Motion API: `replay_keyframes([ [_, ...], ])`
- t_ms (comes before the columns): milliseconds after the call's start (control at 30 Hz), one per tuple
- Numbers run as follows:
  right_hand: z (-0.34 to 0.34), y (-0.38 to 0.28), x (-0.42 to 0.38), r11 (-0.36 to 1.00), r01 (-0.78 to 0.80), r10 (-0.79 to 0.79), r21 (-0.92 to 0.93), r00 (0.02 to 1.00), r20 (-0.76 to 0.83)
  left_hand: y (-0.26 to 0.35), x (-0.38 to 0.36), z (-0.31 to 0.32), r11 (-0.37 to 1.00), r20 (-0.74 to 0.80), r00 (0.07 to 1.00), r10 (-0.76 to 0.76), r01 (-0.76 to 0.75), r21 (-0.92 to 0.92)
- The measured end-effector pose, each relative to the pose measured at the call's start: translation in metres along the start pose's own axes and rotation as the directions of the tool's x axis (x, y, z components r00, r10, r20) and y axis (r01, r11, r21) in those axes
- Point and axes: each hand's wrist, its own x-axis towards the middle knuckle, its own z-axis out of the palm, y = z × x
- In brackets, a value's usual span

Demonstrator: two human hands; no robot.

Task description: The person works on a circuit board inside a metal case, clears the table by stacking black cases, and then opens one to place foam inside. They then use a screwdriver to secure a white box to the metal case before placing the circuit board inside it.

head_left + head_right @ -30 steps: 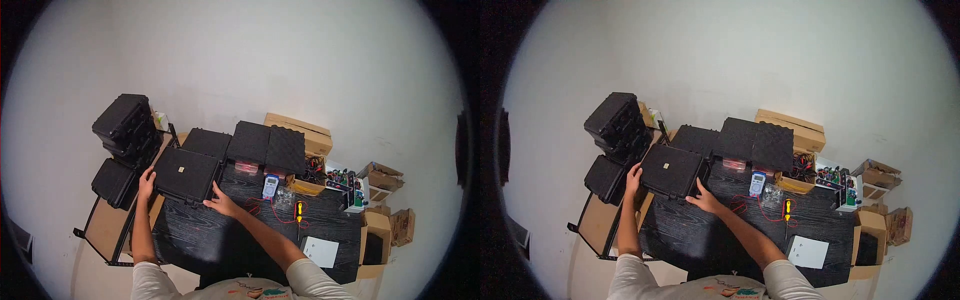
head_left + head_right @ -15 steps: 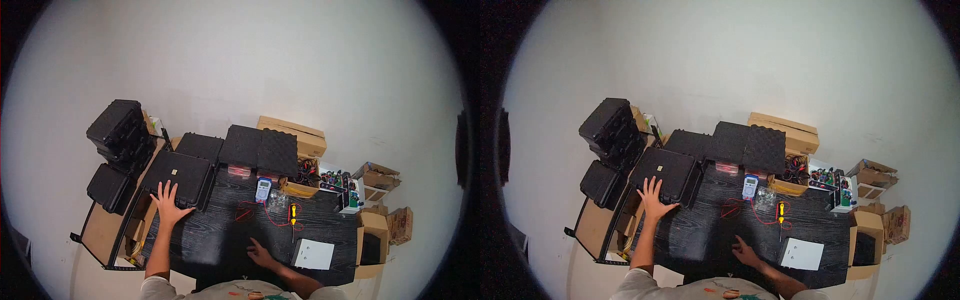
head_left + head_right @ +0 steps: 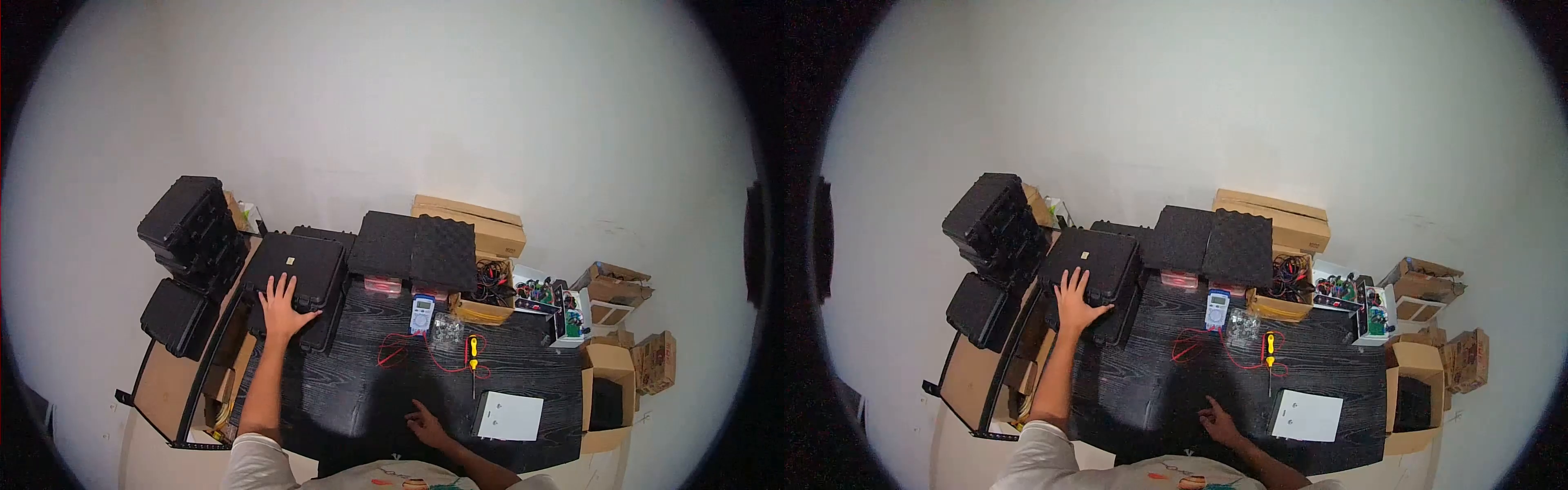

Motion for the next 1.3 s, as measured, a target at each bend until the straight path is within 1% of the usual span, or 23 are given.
replay_keyframes([
  [167, 0.007, 0.031, 0.007, 0.998, 0.045, -0.044, 0.034, 0.999, -0.017, 0.004, 0.023, 0.010, 1.000, 0.007, 1.000, -0.004, 0.004, -0.008],
  [267, 0.007, 0.033, 0.007, 0.998, 0.063, -0.063, 0.026, 0.998, -0.007, 0.009, 0.038, 0.013, 1.000, 0.039, 0.999, -0.018, 0.018, -0.012],
  [467, 0.005, 0.023, 0.007, 1.000, 0.007, -0.007, 0.001, 1.000, -0.014, 0.018, 0.070, 0.024, 0.999, 0.086, 0.995, -0.047, 0.047, 0.001],
  [567, 0.009, 0.041, 0.013, 0.999, 0.039, -0.039, 0.004, 0.999, -0.015, 0.022, 0.088, 0.029, 0.998, 0.115, 0.992, -0.056, 0.054, 0.023],
  [667, 0.006, 0.038, 0.012, 1.000, 0.009, -0.008, 0.023, 1.000, -0.005, 0.025, 0.104, 0.036, 0.998, 0.132, 0.990, -0.057, 0.054, 0.029],
  [767, 0.008, 0.041, 0.016, 1.000, 0.002, -0.002, 0.002, 1.000, -0.004, 0.026, 0.116, 0.042, 0.998, 0.146, 0.988, -0.060, 0.055, 0.039],
  [867, 0.001, 0.020, 0.010, 0.999, -0.037, 0.038, -0.031, 0.999, 0.032, 0.027, 0.123, 0.046, 0.997, 0.156, 0.986, -0.063, 0.056, 0.049],
  [967, -0.017, -0.009, -0.004, 0.999, 0.040, -0.039, -0.029, 0.997, 0.062, 0.029, 0.126, 0.048, 0.997, 0.158, 0.986, -0.061, 0.054, 0.049],
  [1067, -0.062, -0.005, -0.016, 0.981, 0.162, -0.176, -0.105, 0.974, -0.143, 0.027, 0.121, 0.053, 0.999, 0.127, 0.991, -0.036, 0.031, 0.038],
  [1133, -0.112, 0.001, -0.030, 0.959, 0.208, -0.259, -0.191, 0.918, -0.300, 0.033, 0.110, 0.049, 1.000, 0.086, 0.996, 0.004, -0.004, 0.007],
  [1167, -0.142, 0.000, -0.044, 0.914, 0.192, -0.308, -0.358, 0.901, -0.305, 0.040, 0.099, 0.046, 0.998, 0.022, 0.998, 0.054, -0.053, -0.041],
  [1200, -0.171, -0.012, -0.059, 0.841, 0.165, -0.358, -0.516, 0.884, -0.300, 0.048, 0.087, 0.049, 0.990, -0.051, 0.993, 0.107, -0.111, -0.091],
  [1267, -0.213, -0.005, -0.083, 0.682, 0.054, -0.305, -0.729, 0.927, -0.216, 0.060, 0.056, 0.059, 0.956, -0.205, 0.960, 0.192, -0.230, -0.181],
  [1300, -0.228, 0.006, -0.094, 0.580, -0.068, -0.133, -0.812, 0.975, -0.176, 0.078, 0.033, 0.059, 0.913, -0.258, 0.931, 0.258, -0.323, -0.250],
])
